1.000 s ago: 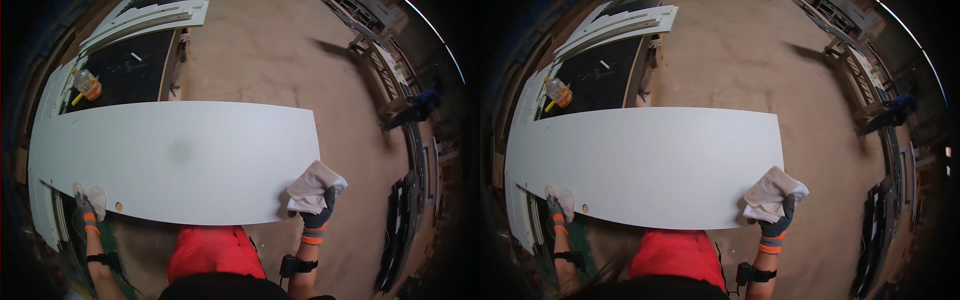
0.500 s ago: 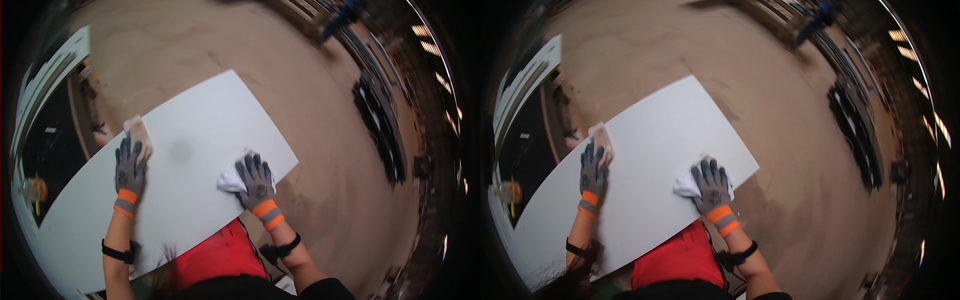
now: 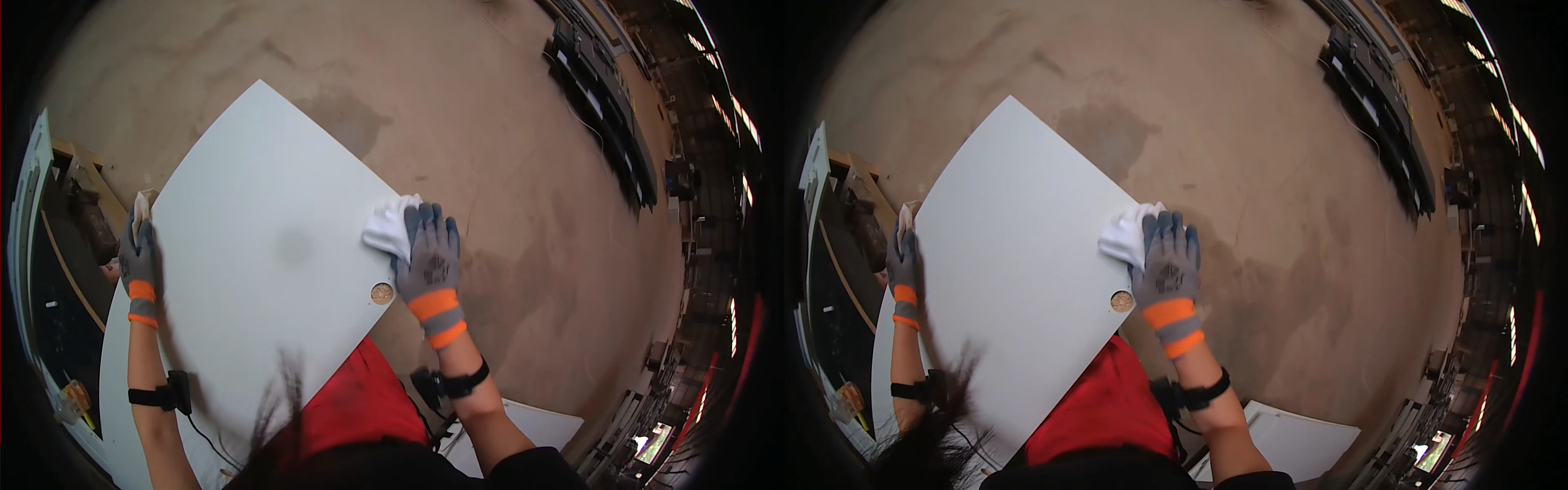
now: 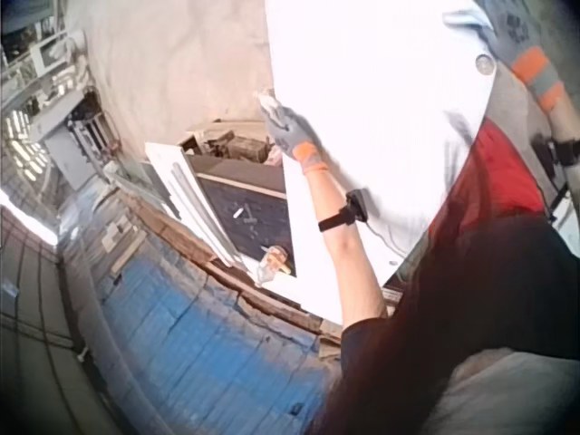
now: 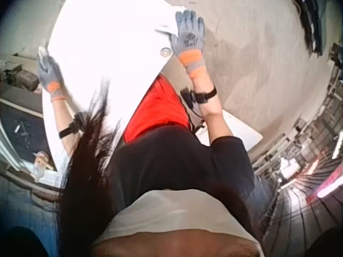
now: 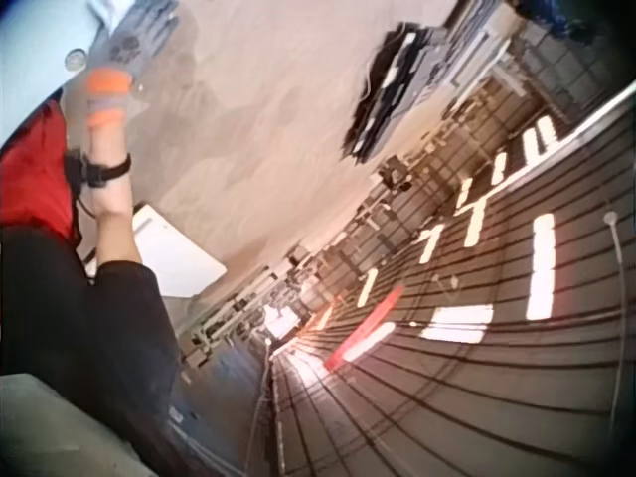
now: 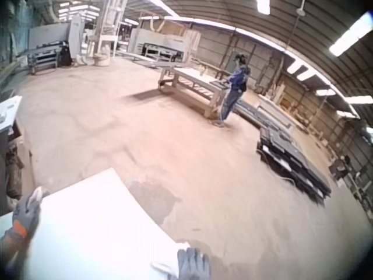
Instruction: Wiping down and scraping white furniture panels on a factory table.
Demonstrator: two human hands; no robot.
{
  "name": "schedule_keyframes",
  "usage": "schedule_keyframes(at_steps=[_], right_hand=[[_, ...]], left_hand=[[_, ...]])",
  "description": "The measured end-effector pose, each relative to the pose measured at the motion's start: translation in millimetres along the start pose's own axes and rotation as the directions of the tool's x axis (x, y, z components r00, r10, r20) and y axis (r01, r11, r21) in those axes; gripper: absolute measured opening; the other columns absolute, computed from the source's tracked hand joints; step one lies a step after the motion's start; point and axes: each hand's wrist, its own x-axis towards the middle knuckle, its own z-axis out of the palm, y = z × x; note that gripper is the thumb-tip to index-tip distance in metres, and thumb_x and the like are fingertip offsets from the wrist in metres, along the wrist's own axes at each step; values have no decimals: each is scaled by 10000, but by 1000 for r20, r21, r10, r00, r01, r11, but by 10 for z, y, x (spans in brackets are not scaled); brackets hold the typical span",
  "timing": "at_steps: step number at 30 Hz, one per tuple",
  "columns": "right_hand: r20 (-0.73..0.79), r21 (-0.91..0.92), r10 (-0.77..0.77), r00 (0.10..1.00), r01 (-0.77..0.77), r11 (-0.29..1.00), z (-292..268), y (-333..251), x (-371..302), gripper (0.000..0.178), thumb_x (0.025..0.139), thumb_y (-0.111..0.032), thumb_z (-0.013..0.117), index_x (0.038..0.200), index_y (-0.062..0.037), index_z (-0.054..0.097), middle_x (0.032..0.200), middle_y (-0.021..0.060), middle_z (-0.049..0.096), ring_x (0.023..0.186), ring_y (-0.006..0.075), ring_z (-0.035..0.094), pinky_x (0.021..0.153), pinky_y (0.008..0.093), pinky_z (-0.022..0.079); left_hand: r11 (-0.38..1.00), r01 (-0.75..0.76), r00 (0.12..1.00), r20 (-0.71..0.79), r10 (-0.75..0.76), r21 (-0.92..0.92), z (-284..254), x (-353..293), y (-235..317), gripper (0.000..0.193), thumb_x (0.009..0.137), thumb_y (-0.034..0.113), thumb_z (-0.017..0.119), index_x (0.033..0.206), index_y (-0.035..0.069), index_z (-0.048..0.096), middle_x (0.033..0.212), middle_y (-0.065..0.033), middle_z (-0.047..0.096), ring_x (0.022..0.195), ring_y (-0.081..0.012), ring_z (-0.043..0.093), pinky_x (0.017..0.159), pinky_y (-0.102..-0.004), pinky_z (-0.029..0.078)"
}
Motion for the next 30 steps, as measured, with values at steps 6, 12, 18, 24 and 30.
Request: schedule_keyframes(at_steps=[6,12,18,24,30], right_hand=[[119,100,-90,989,78,992,-181,-121,-401,682,733,-262,655,1345,-18,482,1334,194,515,1347,356,373,1144,519,218],[136,119,-120,984,104,987,-247,1,-92,740,750,-295,661,1400,-35,419,1404,163,468,1409,302,297,1161,553,157],[259,154,-157,953,120,981,-242,85,-154,703,758,-286,658,1383,-51,439,1419,168,450,1416,323,280,1172,543,130],[-189,377,-295,937,347,859,346,-644,1061,758,761,-387,712,1369,-28,437,1441,193,418,1413,386,262,1189,508,122],[-148,192,-368,918,392,900,404,-1580,2266,763,863,-519,544,1447,-60,370,1538,187,286,1444,409,163,1164,571,32]], left_hand=[[995,84,996,-9,-85,-48,-110,-87,-1,526,989,295,478,1425,9,412,1414,-129,493,1313,-218,444,1115,-314,282],[987,147,989,-26,-146,61,-83,-102,-65,516,986,319,500,1405,23,447,1408,-119,508,1315,-220,450,1106,-319,297],[980,139,986,-109,-124,141,-94,-141,-5,531,982,326,495,1384,-19,453,1340,-146,552,1231,-214,514,1055,-329,370],[979,174,980,-117,-161,111,-96,-102,-173,515,982,314,509,1415,42,445,1416,-127,496,1302,-226,461,1090,-339,328],[990,98,993,-81,-90,104,-77,-36,-126,497,986,307,498,1401,37,462,1387,-127,520,1287,-219,469,1082,-335,341]])
